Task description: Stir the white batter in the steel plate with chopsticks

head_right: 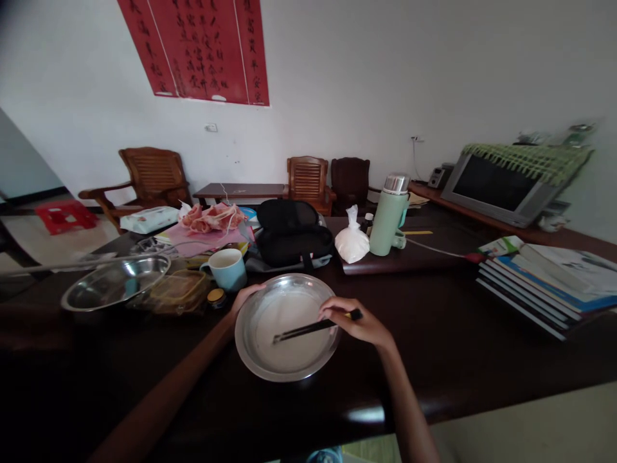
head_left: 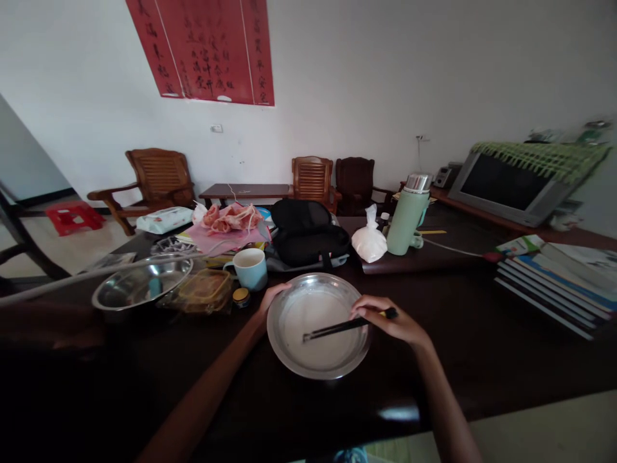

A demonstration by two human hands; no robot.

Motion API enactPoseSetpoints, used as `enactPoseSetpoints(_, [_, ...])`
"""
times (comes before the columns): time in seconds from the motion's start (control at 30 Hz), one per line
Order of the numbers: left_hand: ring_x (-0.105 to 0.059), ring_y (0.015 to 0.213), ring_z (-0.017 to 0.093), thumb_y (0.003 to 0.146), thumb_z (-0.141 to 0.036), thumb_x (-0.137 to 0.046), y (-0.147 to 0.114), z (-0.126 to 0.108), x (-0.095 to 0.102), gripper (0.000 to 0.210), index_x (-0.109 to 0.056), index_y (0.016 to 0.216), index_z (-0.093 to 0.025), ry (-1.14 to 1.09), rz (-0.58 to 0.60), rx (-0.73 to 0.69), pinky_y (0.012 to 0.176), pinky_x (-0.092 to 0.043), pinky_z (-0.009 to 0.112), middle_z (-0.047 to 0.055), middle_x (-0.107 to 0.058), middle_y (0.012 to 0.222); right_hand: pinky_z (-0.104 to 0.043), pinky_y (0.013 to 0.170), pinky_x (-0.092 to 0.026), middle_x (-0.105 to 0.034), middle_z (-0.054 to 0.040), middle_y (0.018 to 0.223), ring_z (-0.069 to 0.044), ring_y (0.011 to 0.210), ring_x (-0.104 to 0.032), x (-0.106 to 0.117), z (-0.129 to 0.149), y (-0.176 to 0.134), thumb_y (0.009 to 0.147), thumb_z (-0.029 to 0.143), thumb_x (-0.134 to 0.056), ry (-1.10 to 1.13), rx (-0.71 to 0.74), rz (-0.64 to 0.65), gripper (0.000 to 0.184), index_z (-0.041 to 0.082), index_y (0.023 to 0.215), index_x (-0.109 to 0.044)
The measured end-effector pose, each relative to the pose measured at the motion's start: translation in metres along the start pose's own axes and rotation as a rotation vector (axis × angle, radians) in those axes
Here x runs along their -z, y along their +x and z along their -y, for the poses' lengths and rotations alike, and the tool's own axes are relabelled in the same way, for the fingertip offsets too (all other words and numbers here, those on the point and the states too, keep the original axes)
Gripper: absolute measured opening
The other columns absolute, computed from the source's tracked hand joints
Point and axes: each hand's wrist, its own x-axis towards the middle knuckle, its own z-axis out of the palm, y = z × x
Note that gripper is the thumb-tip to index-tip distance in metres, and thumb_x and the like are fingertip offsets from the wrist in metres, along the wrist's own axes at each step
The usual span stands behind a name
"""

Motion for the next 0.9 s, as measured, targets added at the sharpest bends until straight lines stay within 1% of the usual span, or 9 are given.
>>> enactPoseSetpoints(0.1, [-0.058, 0.052, 0.017, 0.083, -0.013, -0.049, -0.003, 0.000, 0.000, 0.026, -0.074, 0.073, -0.010, 0.005, -0.008, -0.009, 0.060, -0.044, 0.028, 0.005, -0.068, 0.056, -0.029, 0.067, -0.052, -0.068, -0.0048, 0.090, -0.015, 0.068, -0.063, 0.001, -0.003, 0.002, 0.094, 0.043, -0.052, -0.073, -0.004, -0.102, 0.028, 0.019, 0.093, -0.067])
enactPoseSetpoints(0.2, [-0.060, 0.054, 0.019, 0.079, -0.015, -0.052, -0.004, 0.001, 0.002, 0.023, -0.074, 0.075, -0.011, 0.017, 0.022, -0.005, 0.060, -0.045, 0.029, 0.006, -0.068, 0.057, -0.026, 0.056, -0.048, -0.068, -0.0040, 0.085, -0.012, 0.055, -0.055, 0.013, -0.005, -0.003, 0.092, 0.043, -0.054, -0.044, -0.027, -0.213, 0.029, 0.018, 0.088, -0.067])
enactPoseSetpoints(0.3, [-0.059, 0.052, 0.019, 0.074, -0.014, -0.056, -0.003, 0.000, 0.002, 0.018, -0.074, 0.075, -0.011, 0.036, 0.020, -0.012, 0.060, -0.045, 0.029, 0.005, -0.067, 0.055, -0.026, 0.050, -0.046, -0.069, -0.0047, 0.079, -0.014, 0.056, -0.058, 0.013, -0.002, -0.005, 0.089, 0.046, -0.057, 0.099, -0.042, -0.093, 0.030, 0.018, 0.087, -0.067])
enactPoseSetpoints(0.37, [-0.056, 0.048, 0.018, 0.072, -0.013, -0.057, -0.002, 0.000, 0.002, 0.018, -0.074, 0.074, -0.011, 0.048, -0.010, -0.024, 0.059, -0.044, 0.029, 0.003, -0.064, 0.050, -0.027, 0.056, -0.050, -0.070, -0.0055, 0.082, -0.017, 0.066, -0.062, 0.006, 0.000, -0.001, 0.089, 0.047, -0.058, 0.105, -0.037, -0.028, 0.031, 0.018, 0.087, -0.067])
enactPoseSetpoints(0.47, [-0.055, 0.048, 0.017, 0.070, -0.014, -0.060, 0.003, 0.000, 0.003, 0.013, -0.073, 0.068, -0.011, 0.049, -0.017, -0.050, 0.058, -0.043, 0.028, 0.002, -0.063, 0.048, -0.029, 0.068, -0.051, -0.067, -0.0043, 0.085, -0.017, 0.073, -0.063, -0.002, -0.001, 0.007, 0.091, 0.046, -0.055, -0.026, -0.038, -0.091, 0.031, 0.018, 0.088, -0.068])
enactPoseSetpoints(0.6, [-0.055, 0.047, 0.015, 0.066, -0.016, -0.067, 0.009, 0.003, 0.007, 0.007, -0.069, 0.060, -0.013, 0.053, -0.016, -0.089, 0.056, -0.042, 0.026, 0.001, -0.064, 0.050, -0.026, 0.058, -0.047, -0.065, -0.0023, 0.081, -0.012, 0.057, -0.056, 0.008, -0.003, 0.005, 0.092, 0.046, -0.053, -0.069, -0.029, -0.216, 0.033, 0.017, 0.086, -0.068])
enactPoseSetpoints(0.67, [-0.055, 0.047, 0.015, 0.067, -0.017, -0.067, 0.009, 0.003, 0.007, 0.008, -0.069, 0.060, -0.013, 0.048, 0.002, -0.077, 0.056, -0.042, 0.027, 0.001, -0.064, 0.050, -0.026, 0.056, -0.047, -0.066, -0.0032, 0.082, -0.012, 0.057, -0.055, 0.011, -0.002, 0.002, 0.092, 0.046, -0.054, -0.027, -0.023, -0.172, 0.033, 0.017, 0.085, -0.068])
enactPoseSetpoints(0.8, [-0.056, 0.051, 0.016, 0.069, -0.015, -0.062, 0.007, 0.001, 0.005, 0.010, -0.071, 0.065, -0.013, 0.037, 0.066, -0.044, 0.058, -0.043, 0.027, 0.003, -0.067, 0.055, -0.029, 0.068, -0.052, -0.067, -0.0049, 0.084, -0.019, 0.079, -0.062, -0.001, 0.001, 0.005, 0.091, 0.046, -0.056, 0.005, -0.014, -0.040, 0.031, 0.018, 0.086, -0.069])
enactPoseSetpoints(0.9, [-0.055, 0.050, 0.016, 0.072, -0.016, -0.060, 0.008, 0.002, 0.007, 0.014, -0.071, 0.063, -0.013, 0.035, 0.092, -0.034, 0.058, -0.042, 0.028, 0.004, -0.066, 0.053, -0.029, 0.070, -0.053, -0.066, -0.0049, 0.088, -0.018, 0.080, -0.061, -0.003, -0.001, 0.006, 0.092, 0.046, -0.053, -0.045, -0.024, -0.122, 0.031, 0.019, 0.090, -0.068])
